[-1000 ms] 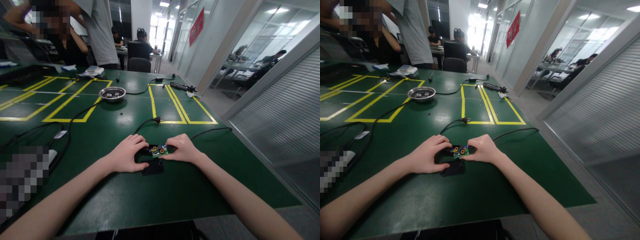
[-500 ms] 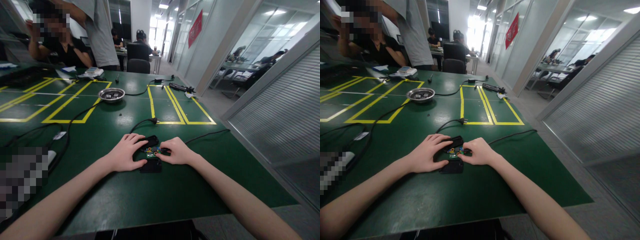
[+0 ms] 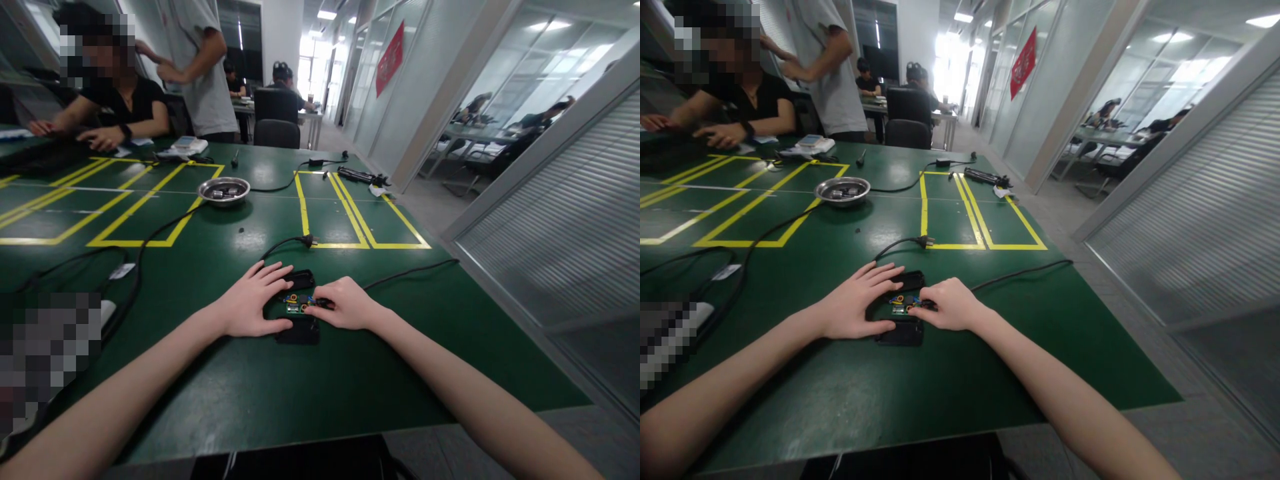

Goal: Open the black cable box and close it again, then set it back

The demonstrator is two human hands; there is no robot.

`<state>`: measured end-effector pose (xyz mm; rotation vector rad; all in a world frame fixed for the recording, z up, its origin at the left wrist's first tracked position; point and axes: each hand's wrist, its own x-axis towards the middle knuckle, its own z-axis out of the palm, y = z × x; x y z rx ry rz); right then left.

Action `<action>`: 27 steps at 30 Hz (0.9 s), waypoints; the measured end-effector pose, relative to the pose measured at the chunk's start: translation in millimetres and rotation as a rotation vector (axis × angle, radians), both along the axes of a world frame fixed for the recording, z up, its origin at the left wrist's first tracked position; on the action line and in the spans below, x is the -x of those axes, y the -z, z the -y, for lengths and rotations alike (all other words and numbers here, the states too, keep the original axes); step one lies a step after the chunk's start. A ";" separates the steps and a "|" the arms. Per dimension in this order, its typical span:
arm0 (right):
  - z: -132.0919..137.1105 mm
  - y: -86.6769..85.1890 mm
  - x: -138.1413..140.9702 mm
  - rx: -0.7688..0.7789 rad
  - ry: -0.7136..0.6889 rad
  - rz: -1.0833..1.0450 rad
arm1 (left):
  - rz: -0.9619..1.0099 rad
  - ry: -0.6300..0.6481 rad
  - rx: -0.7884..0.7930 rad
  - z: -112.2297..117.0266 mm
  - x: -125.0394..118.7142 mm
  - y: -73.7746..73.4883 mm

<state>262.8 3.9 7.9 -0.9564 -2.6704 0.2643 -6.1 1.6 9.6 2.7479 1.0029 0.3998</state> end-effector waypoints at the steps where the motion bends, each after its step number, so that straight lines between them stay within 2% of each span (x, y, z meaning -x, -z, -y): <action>1: -0.3 0.1 0.2 0.001 0.002 0.002 | -0.005 0.000 -0.001 -0.3 0.1 0.5; 10: -0.8 -1.5 3.4 0.024 0.027 0.007 | -0.013 0.026 0.007 -4.3 0.8 9.4; 20: -2.0 -1.1 3.1 0.065 0.061 0.008 | -0.045 -0.002 0.063 -1.8 -3.8 3.1; 27: -3.2 -0.6 4.3 0.078 0.065 -0.021 | -0.014 -0.001 0.062 -3.5 -4.5 8.3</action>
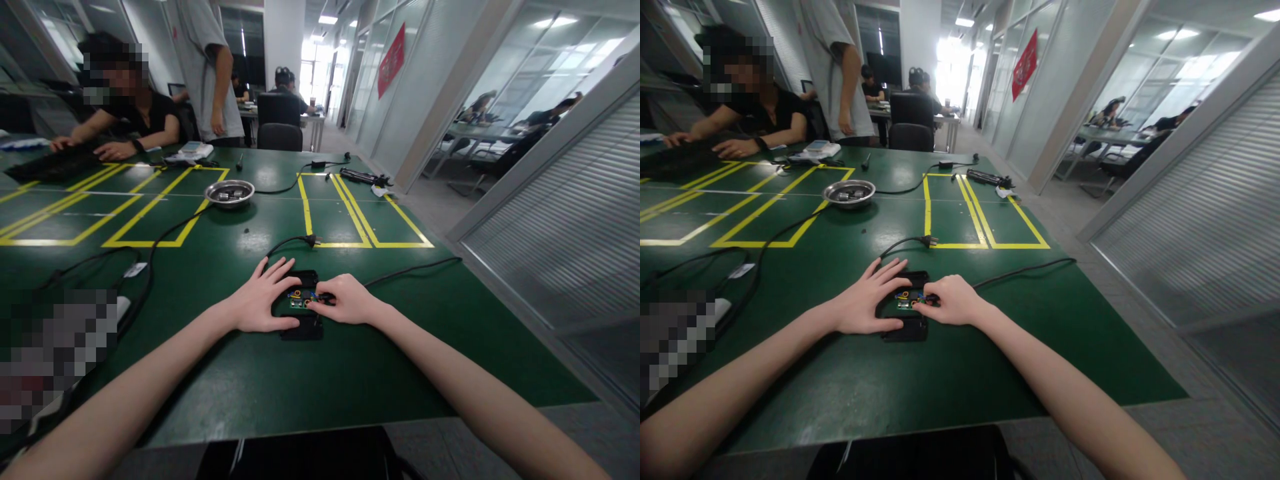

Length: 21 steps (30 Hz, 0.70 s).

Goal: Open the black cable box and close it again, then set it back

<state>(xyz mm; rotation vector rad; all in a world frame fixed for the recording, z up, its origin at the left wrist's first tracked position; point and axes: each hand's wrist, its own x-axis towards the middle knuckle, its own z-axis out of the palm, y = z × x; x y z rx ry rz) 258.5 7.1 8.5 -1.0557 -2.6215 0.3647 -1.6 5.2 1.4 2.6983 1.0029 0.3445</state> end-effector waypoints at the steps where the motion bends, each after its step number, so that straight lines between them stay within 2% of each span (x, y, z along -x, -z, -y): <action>1: -0.9 0.8 -0.3 0.007 -0.001 -0.018 | 0.021 0.002 -0.001 -0.9 0.7 1.0; 4: -3.7 3.1 -2.2 0.066 -0.007 -0.104 | 0.152 -0.014 -0.001 -4.4 4.2 0.1; 7: -3.4 1.9 -4.1 0.168 -0.008 -0.227 | 0.317 -0.077 0.004 -7.3 8.8 -7.7; 11: 7.6 -6.4 -2.3 0.238 -0.019 -0.383 | 0.300 -0.060 -0.011 -7.5 11.9 -17.2; 14: 20.0 -10.6 0.9 0.263 -0.084 -0.394 | 0.344 0.001 0.019 -3.6 10.5 -17.3; 18: 29.6 -9.1 2.1 0.153 -0.211 -0.277 | 0.321 0.065 0.122 3.3 7.5 -15.1; 21: 30.5 -7.8 1.0 0.065 -0.236 -0.187 | 0.255 0.069 0.150 4.8 6.8 -15.1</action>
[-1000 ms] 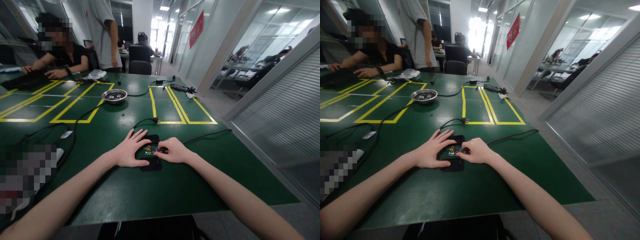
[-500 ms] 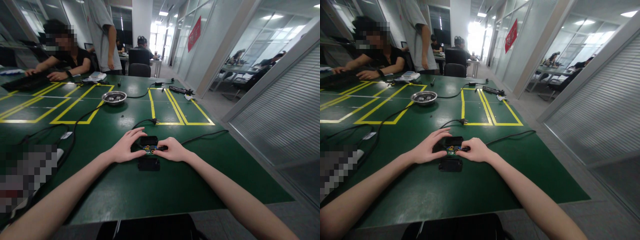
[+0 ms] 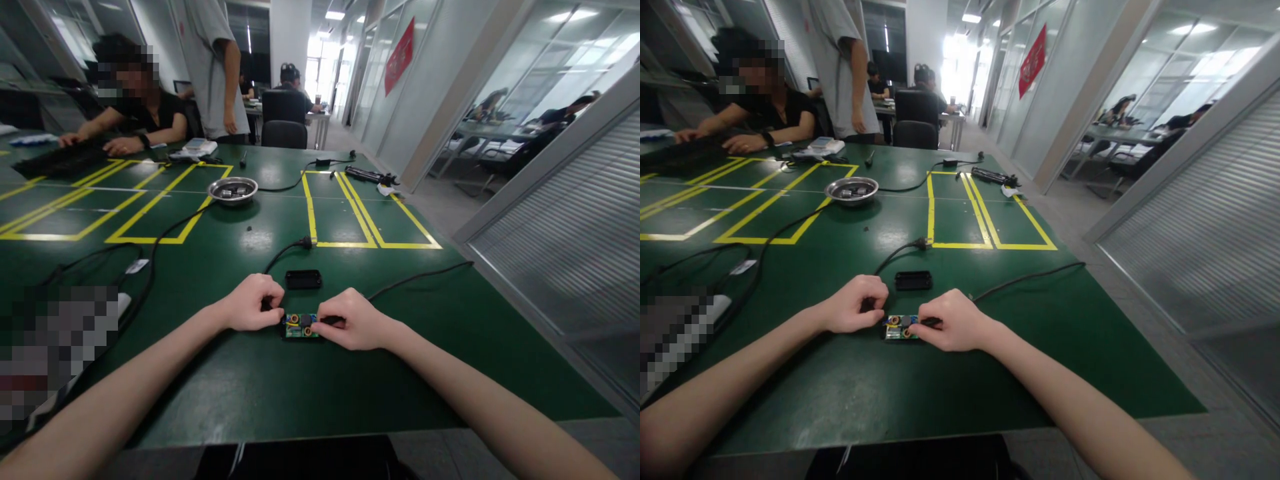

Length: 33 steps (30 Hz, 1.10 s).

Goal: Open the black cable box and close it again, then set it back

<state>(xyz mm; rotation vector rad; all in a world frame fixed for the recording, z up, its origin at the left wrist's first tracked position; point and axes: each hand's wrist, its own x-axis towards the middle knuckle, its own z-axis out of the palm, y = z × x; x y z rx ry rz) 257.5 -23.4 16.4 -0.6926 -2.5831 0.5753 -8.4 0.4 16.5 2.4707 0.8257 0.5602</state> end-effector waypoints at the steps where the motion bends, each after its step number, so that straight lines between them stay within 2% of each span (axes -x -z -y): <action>1: -0.3 0.1 -0.4 -0.010 0.001 0.022 | -0.016 0.001 0.005 -0.2 0.1 -0.4; 4: -1.7 1.1 -1.5 -0.036 -0.008 0.045 | -0.063 -0.002 0.011 -0.4 0.1 -2.4; 10: -4.5 3.2 -4.7 -0.191 -0.038 -0.035 | -0.078 0.037 -0.021 8.2 -6.6 -10.0; 17: -1.4 -7.9 -3.9 -0.375 -0.109 0.112 | -0.157 0.036 -0.021 14.8 -11.1 -14.1; 20: -3.0 -11.0 -5.2 -0.322 -0.071 0.173 | -0.168 0.005 0.007 14.8 -10.7 -15.7; 24: -10.9 -11.0 -9.9 -0.189 0.047 0.201 | -0.170 -0.027 0.050 14.5 -10.0 -17.8; 28: -16.2 -9.5 -11.7 -0.055 0.074 0.230 | -0.133 -0.039 0.068 13.4 -9.5 -18.6; 33: -14.6 -9.1 -8.4 -0.043 0.119 0.243 | -0.027 -0.040 0.131 12.9 -8.8 -19.3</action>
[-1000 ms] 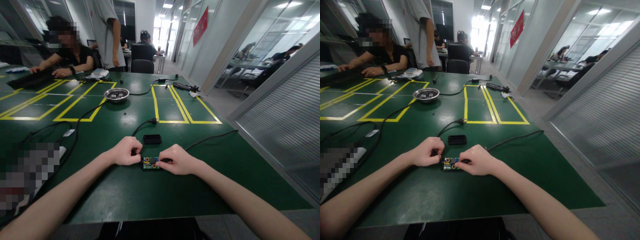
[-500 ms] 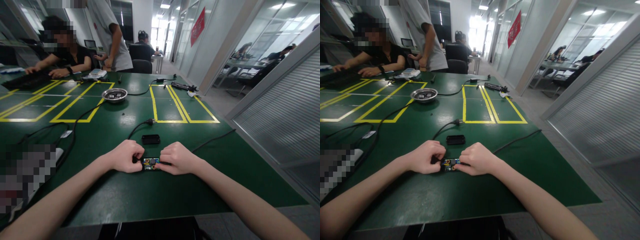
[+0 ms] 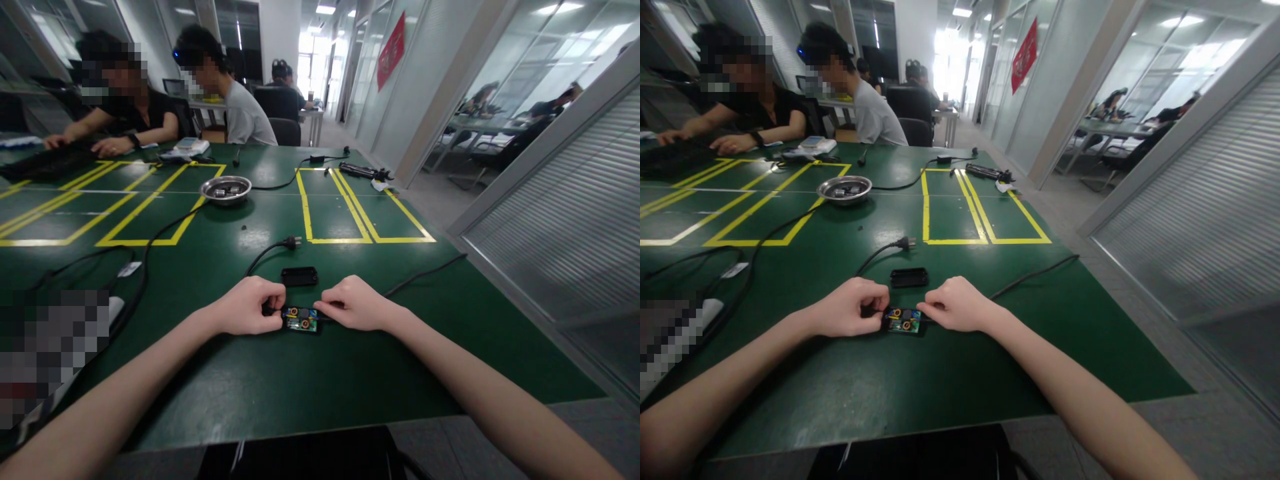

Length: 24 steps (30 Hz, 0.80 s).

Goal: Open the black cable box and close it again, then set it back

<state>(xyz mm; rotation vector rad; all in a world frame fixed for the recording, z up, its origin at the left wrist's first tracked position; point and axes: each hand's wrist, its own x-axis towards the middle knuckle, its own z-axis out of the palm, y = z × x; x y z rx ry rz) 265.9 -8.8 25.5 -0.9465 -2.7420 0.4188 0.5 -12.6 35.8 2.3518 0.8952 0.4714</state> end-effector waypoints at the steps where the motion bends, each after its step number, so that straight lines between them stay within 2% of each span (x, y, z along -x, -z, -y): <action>1: 0.7 0.0 0.9 -0.003 0.009 0.007 | 0.026 -0.004 0.019 0.0 0.5 -0.4; 5: 3.4 0.1 4.6 -0.018 0.032 0.025 | 0.089 -0.020 0.092 -0.7 3.5 -2.2; 9: 4.9 -1.1 5.7 -0.029 0.009 0.035 | 0.062 -0.001 0.105 -1.6 5.9 -1.4; 16: 6.9 -4.6 3.5 -0.009 -0.043 0.022 | 0.006 0.041 -0.038 -1.2 5.5 -1.5; 24: 5.8 -5.6 3.1 0.050 -0.062 -0.011 | 0.018 0.041 0.076 -0.9 8.0 -4.2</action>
